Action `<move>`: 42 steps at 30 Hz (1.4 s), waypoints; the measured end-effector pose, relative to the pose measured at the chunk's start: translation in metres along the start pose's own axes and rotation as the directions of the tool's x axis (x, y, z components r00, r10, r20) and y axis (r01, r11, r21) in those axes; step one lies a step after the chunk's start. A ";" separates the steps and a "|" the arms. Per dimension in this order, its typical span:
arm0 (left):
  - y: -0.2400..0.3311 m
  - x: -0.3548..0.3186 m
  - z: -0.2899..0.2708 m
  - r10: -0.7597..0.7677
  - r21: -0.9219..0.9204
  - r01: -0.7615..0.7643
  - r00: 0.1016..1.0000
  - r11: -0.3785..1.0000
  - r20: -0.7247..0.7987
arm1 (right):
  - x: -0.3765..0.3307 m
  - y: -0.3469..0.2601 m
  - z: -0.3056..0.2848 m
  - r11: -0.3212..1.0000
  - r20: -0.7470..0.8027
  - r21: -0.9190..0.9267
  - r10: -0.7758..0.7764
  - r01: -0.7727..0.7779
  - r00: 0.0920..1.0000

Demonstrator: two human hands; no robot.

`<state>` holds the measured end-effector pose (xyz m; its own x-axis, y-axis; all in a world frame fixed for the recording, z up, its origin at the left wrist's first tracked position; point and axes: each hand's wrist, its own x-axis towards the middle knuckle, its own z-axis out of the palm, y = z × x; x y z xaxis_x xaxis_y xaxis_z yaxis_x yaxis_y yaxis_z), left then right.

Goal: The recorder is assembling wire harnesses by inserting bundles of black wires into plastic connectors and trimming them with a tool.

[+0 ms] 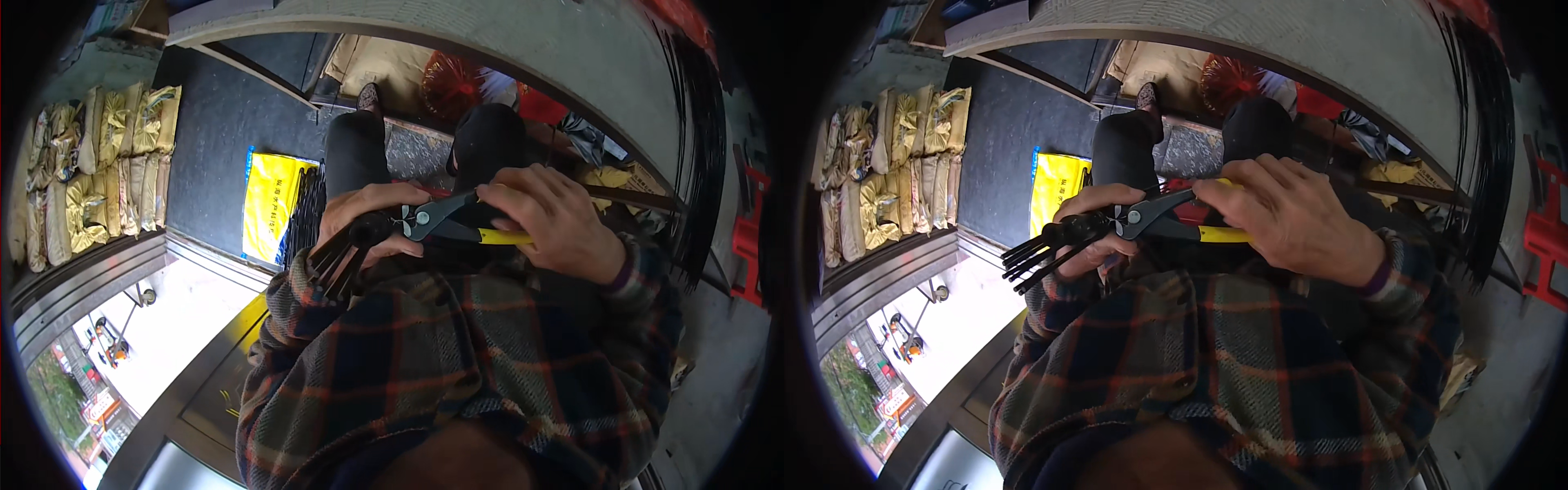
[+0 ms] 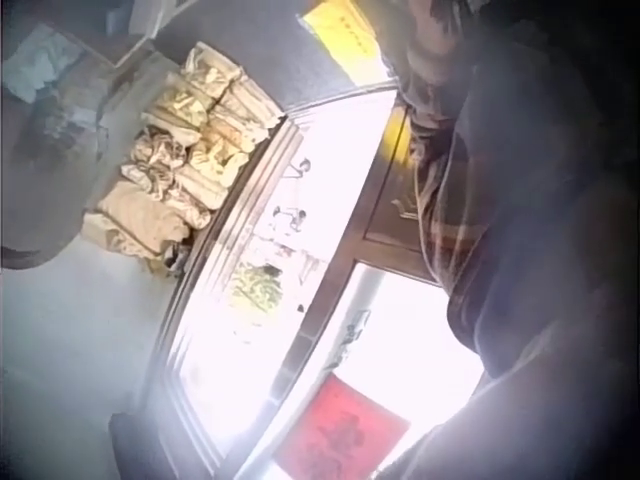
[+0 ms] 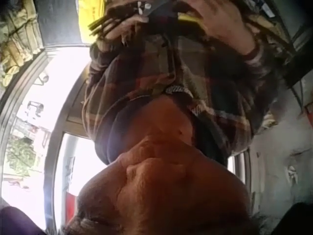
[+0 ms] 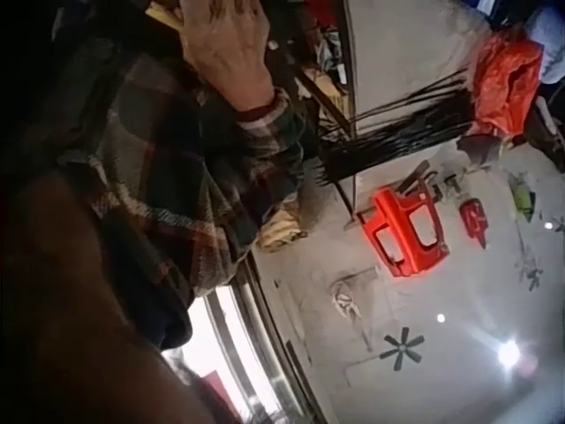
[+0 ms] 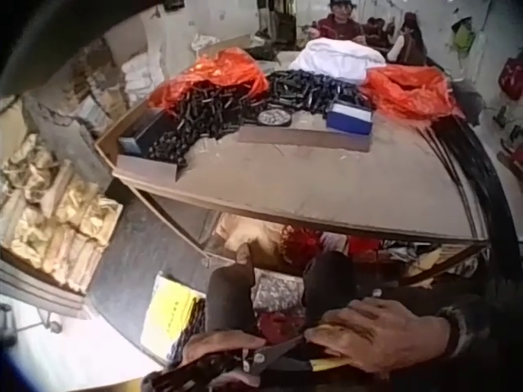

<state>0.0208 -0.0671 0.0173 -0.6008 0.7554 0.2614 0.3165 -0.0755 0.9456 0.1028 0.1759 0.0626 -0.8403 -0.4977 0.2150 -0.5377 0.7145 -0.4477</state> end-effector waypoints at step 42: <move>-0.014 -0.009 0.002 -0.092 -0.140 0.064 0.975 0.988 -0.203 | 0.012 0.021 0.062 0.958 -0.108 0.274 0.122 -0.088 0.987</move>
<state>0.0232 -0.0721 0.0015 -0.7641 0.6108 0.2074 0.1716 -0.1175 0.9781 0.0858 0.1544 0.0016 -0.9021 -0.3507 0.2515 -0.4218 0.5933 -0.6856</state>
